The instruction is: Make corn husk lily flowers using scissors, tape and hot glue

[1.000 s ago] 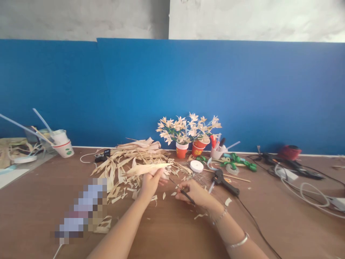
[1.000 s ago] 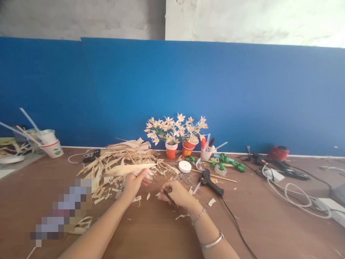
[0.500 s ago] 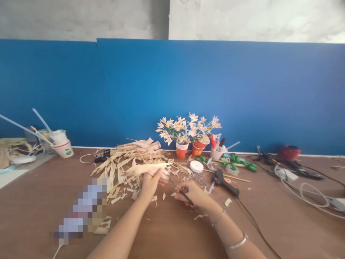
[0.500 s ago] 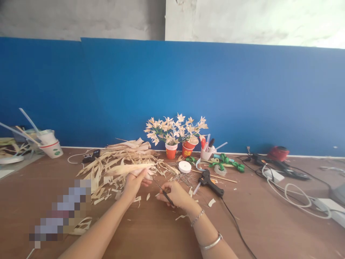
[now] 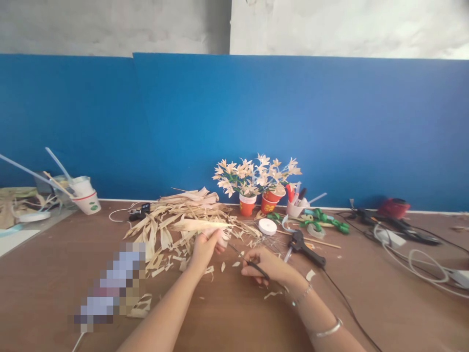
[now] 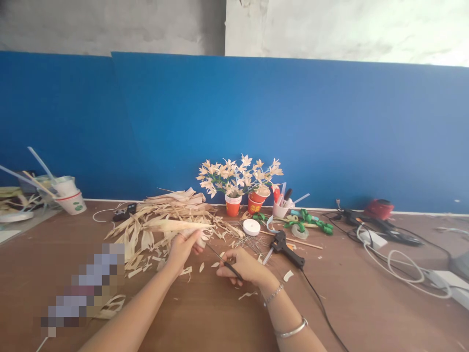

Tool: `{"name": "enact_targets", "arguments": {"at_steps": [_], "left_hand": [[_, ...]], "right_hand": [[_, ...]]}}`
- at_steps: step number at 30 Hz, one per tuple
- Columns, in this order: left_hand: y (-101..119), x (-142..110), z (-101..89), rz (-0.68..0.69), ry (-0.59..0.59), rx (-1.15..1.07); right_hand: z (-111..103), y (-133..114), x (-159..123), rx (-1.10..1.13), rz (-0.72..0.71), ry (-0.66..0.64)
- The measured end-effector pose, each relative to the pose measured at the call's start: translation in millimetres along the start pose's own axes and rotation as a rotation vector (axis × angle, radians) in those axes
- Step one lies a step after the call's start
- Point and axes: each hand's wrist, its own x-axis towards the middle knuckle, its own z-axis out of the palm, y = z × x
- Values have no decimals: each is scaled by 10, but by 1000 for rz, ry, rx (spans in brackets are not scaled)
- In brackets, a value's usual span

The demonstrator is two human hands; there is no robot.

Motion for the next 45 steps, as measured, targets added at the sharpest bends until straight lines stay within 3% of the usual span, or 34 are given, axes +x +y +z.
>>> {"name": "enact_targets", "arguments": {"at_steps": [9,32,45], "left_hand": [[-17,30,-56,-53,0,63],[9,-18,-63,-133,-235,50],[-16,-5,-62,-121,-186,28]], "right_hand": [[-92,57,-15,-31,-11,-8],[-120,65,-10,-31,29,-86],[-130,91,-8,-50,27,-55]]}}
